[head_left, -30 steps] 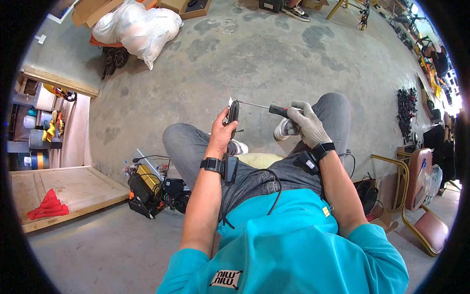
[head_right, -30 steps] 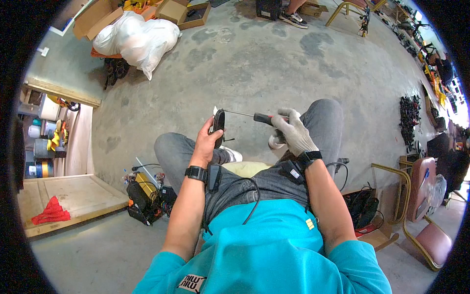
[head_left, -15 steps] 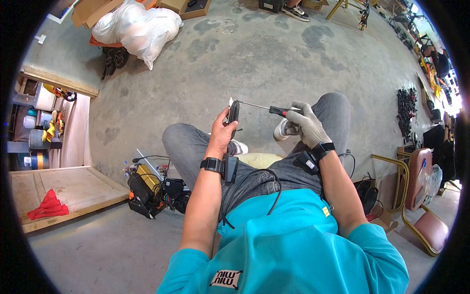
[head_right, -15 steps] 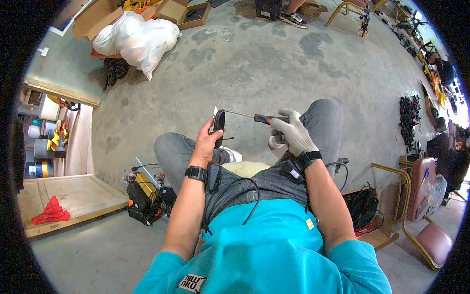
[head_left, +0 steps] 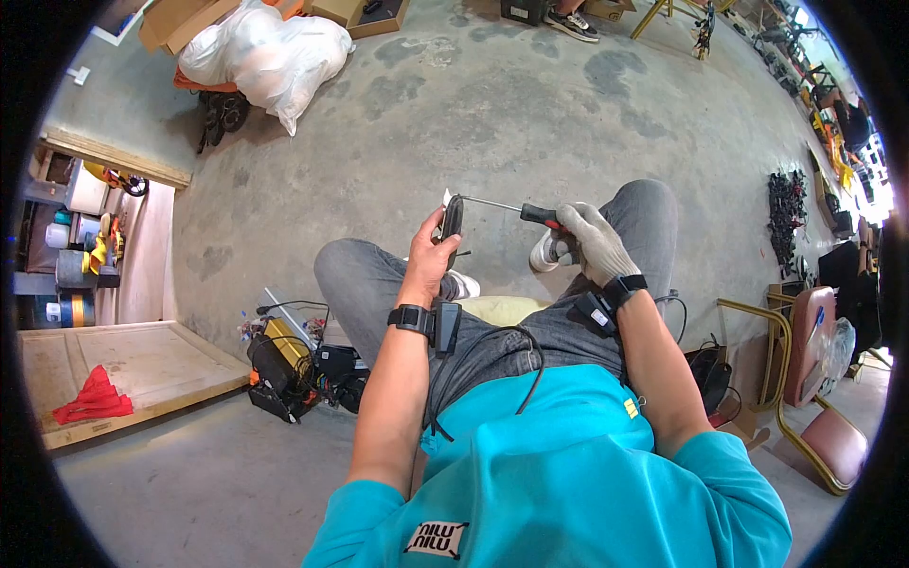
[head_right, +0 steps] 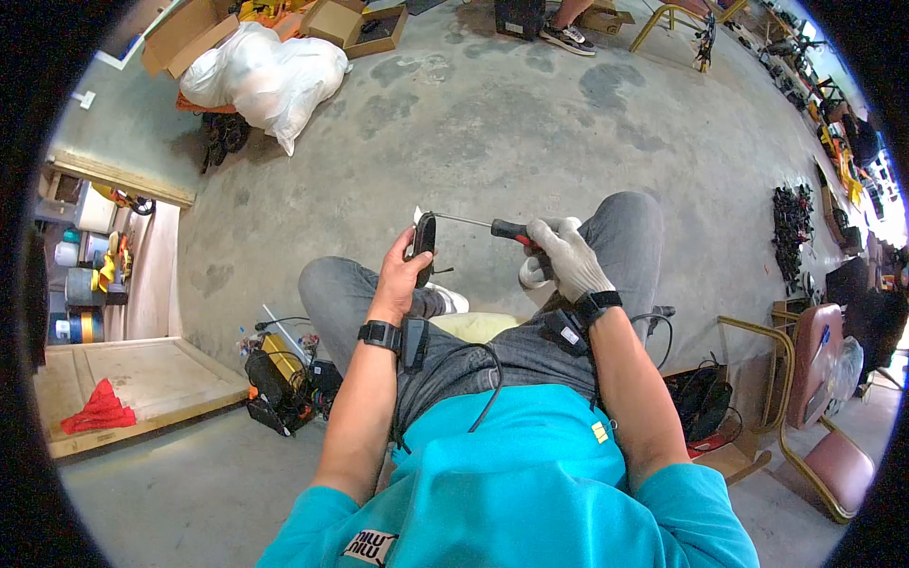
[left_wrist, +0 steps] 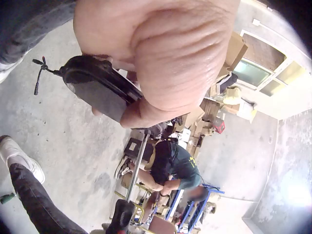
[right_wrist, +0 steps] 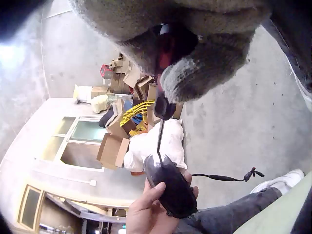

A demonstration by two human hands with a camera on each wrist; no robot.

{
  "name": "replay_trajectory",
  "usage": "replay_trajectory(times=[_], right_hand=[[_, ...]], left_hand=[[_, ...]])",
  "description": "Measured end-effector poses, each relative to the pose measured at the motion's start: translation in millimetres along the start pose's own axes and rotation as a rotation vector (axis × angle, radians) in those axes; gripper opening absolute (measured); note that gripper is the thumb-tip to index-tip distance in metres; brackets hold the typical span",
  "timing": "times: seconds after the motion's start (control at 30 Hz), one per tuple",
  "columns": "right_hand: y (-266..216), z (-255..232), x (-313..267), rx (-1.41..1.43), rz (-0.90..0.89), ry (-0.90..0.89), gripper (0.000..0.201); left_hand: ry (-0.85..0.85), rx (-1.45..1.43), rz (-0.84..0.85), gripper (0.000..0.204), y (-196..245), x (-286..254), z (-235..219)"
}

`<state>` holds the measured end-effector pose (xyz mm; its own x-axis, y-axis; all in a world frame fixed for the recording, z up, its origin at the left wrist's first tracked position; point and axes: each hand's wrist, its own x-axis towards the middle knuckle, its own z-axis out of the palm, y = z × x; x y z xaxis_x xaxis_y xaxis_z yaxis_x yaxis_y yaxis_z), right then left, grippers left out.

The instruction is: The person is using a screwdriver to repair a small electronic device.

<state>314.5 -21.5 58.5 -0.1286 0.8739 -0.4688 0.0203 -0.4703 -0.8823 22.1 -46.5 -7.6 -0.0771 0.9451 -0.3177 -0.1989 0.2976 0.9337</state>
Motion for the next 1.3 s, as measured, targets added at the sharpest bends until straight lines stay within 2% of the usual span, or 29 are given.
replay_trajectory(times=[0.07, 0.1, 0.17, 0.3, 0.37, 0.5, 0.57, 0.6, 0.67, 0.77, 0.8, 0.87, 1.0, 1.07, 1.17, 1.3], right_hand=[[-2.0, -3.1, 0.3, 0.108, 0.053, -0.136, 0.053], [-6.0, 1.5, -4.0, 0.107, 0.052, -0.137, 0.053], [-12.4, 12.7, -15.0, -0.05, -0.04, 0.07, 0.067], [-5.8, 5.1, -7.6, -0.065, -0.088, 0.057, 0.069], [1.3, -2.4, 1.6, 0.062, 0.057, -0.086, 0.071], [-6.1, 11.3, -9.9, 0.065, -0.033, 0.045, 0.065], [-2.8, 7.4, -8.4, -0.156, -0.099, 0.063, 0.065], [-3.4, 6.3, -7.8, -0.157, -0.099, 0.063, 0.065], [-5.4, 5.2, -5.6, 0.032, 0.0, -0.02, 0.067], [-7.4, 8.0, -8.3, 0.07, 0.012, -0.023, 0.066], [-6.1, 8.0, -8.7, 0.07, 0.012, -0.023, 0.066], [-3.0, 7.9, -9.1, -0.144, -0.095, 0.056, 0.063], [-6.4, 6.5, -5.5, -0.02, -0.029, 0.037, 0.057], [-0.6, 1.7, -0.7, 0.054, 0.011, -0.053, 0.058], [-6.5, 10.2, -10.7, -0.022, -0.05, 0.019, 0.069], [3.6, 0.0, -0.4, -0.061, -0.06, 0.019, 0.069]], left_hand=[[-0.003, 0.001, 0.003, 0.065, -1.8, 1.2, -0.6], [-0.006, 0.013, 0.015, 0.065, -2.1, 1.7, -0.6], [-0.01, 0.024, 0.027, 0.065, -3.0, 1.5, -0.8], [-0.017, 0.0, 0.009, 0.064, 0.6, -1.1, 1.0], [-0.015, 0.003, 0.004, 0.063, 1.7, -1.6, 1.6], [-0.015, -0.024, 0.003, 0.063, 0.7, -1.3, 1.0], [-0.019, -0.025, 0.006, 0.063, -1.3, 0.3, 0.2], [-0.01, -0.008, 0.017, 0.063, -2.6, 1.2, 0.0], [0.0, 0.009, 0.027, 0.063, -5.1, 2.4, -1.2], [0.001, 0.046, 0.021, 0.063, -4.0, 2.6, -0.9], [0.0, 0.026, 0.02, 0.063, -4.0, 2.4, -0.9], [-0.002, 0.006, 0.018, 0.063, -4.0, 2.0, -0.6], [0.017, 0.04, 0.039, 0.063, -5.4, 2.4, -1.1], [0.014, 0.053, 0.023, 0.063, -3.0, 1.6, -0.5], [0.01, 0.057, 0.026, 0.063, -5.6, 2.9, -2.2], [0.013, 0.042, 0.025, 0.063, -6.4, 3.1, -1.8]])
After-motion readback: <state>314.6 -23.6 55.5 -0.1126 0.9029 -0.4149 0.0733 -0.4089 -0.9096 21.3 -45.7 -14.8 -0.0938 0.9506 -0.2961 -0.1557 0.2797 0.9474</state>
